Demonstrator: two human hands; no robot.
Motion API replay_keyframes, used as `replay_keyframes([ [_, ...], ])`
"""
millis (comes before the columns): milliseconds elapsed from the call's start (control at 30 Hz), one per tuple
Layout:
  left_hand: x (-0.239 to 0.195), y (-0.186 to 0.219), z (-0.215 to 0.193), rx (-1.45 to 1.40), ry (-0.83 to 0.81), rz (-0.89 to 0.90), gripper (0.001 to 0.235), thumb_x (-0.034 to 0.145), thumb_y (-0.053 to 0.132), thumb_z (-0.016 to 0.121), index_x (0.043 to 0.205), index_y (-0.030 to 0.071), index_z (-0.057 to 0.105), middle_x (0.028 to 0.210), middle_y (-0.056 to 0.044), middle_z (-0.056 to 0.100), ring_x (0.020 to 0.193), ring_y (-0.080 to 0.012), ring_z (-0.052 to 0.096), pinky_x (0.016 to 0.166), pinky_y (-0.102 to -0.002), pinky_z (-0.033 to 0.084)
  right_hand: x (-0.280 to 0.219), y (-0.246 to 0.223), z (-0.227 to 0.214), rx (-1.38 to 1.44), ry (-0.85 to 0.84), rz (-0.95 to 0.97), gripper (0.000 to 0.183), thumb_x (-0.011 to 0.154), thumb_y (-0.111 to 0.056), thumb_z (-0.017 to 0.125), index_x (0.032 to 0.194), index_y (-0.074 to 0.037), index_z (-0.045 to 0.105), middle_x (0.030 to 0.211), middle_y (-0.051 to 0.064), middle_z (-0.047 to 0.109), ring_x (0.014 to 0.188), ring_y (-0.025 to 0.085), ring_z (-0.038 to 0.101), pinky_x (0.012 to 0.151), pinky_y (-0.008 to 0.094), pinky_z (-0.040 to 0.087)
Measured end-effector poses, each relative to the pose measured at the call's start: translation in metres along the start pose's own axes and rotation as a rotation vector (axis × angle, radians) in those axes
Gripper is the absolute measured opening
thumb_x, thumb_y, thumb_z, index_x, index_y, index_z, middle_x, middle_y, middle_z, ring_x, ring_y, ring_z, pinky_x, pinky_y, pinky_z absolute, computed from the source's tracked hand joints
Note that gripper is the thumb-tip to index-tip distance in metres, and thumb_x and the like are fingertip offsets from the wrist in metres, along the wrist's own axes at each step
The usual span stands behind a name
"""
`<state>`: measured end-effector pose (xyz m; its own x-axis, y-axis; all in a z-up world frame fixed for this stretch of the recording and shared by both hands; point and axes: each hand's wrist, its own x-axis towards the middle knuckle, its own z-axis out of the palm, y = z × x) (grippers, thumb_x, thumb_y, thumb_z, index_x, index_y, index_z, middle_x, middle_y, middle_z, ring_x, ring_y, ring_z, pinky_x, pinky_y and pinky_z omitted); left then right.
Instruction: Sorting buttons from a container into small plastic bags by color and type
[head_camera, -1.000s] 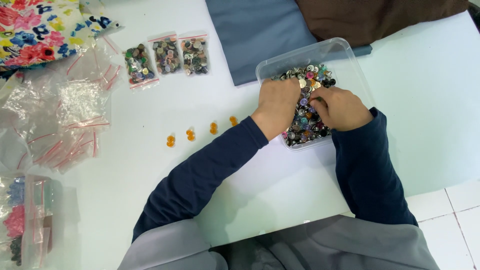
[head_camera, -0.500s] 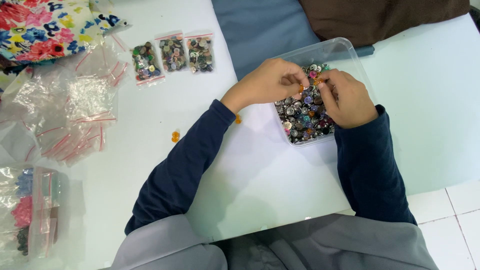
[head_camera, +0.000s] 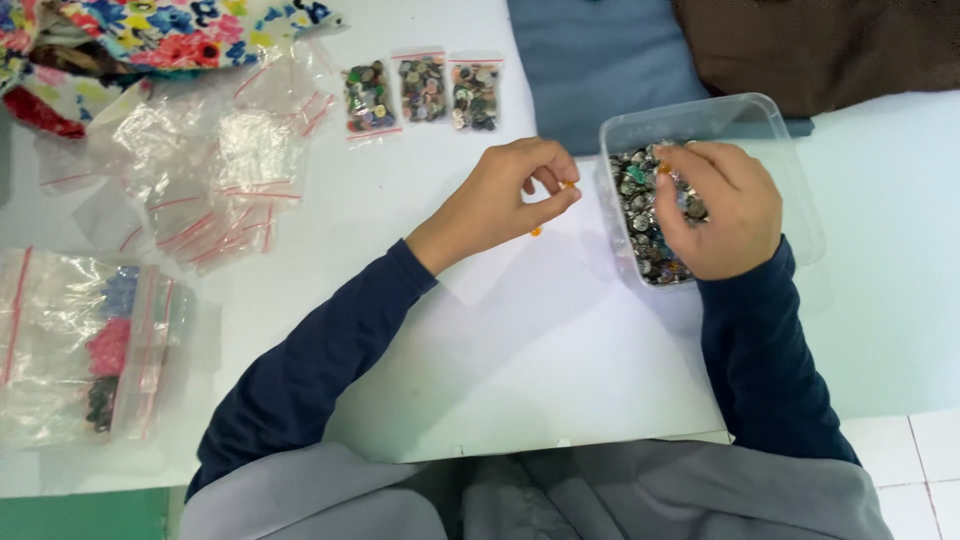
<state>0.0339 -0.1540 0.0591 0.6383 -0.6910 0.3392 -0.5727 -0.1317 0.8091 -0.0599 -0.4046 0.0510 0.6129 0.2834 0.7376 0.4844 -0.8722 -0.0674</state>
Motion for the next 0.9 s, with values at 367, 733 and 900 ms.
replay_keyframes([
  [367, -0.156, -0.044, -0.079, 0.271, 0.262, -0.338, 0.019, 0.095, 0.011, 0.068, 0.114, 0.009, 0.069, 0.098, -0.01, 0.069, 0.093, -0.0246, 0.07, 0.08, -0.035, 0.053, 0.04, -0.142, 0.118, 0.392, -0.108, -0.125, 0.022, 0.086, -0.006, 0.071, 0.108, -0.009, 0.073, 0.092, 0.005, 0.07, 0.081, 0.023, 0.068, 0.079, 0.034, 0.05],
  [733, -0.221, -0.061, -0.083, 0.376, 0.355, -0.465, 0.013, 0.093, 0.013, 0.071, 0.105, 0.008, 0.072, 0.095, -0.01, 0.074, 0.096, -0.0294, 0.072, 0.088, -0.038, 0.053, 0.042, -0.205, 0.207, 0.268, -0.298, -0.193, 0.015, 0.094, -0.015, 0.066, 0.107, -0.014, 0.073, 0.095, 0.002, 0.072, 0.098, 0.02, 0.066, 0.099, 0.044, 0.035],
  [900, -0.226, -0.076, -0.081, 0.364, 0.383, -0.415, 0.012, 0.094, 0.017, 0.071, 0.103, 0.009, 0.073, 0.098, -0.011, 0.073, 0.099, -0.0317, 0.07, 0.088, -0.041, 0.053, 0.038, -0.21, 0.214, 0.257, -0.319, -0.198, 0.021, 0.095, -0.015, 0.066, 0.115, -0.01, 0.071, 0.092, 0.007, 0.072, 0.097, 0.024, 0.067, 0.103, 0.049, 0.034],
])
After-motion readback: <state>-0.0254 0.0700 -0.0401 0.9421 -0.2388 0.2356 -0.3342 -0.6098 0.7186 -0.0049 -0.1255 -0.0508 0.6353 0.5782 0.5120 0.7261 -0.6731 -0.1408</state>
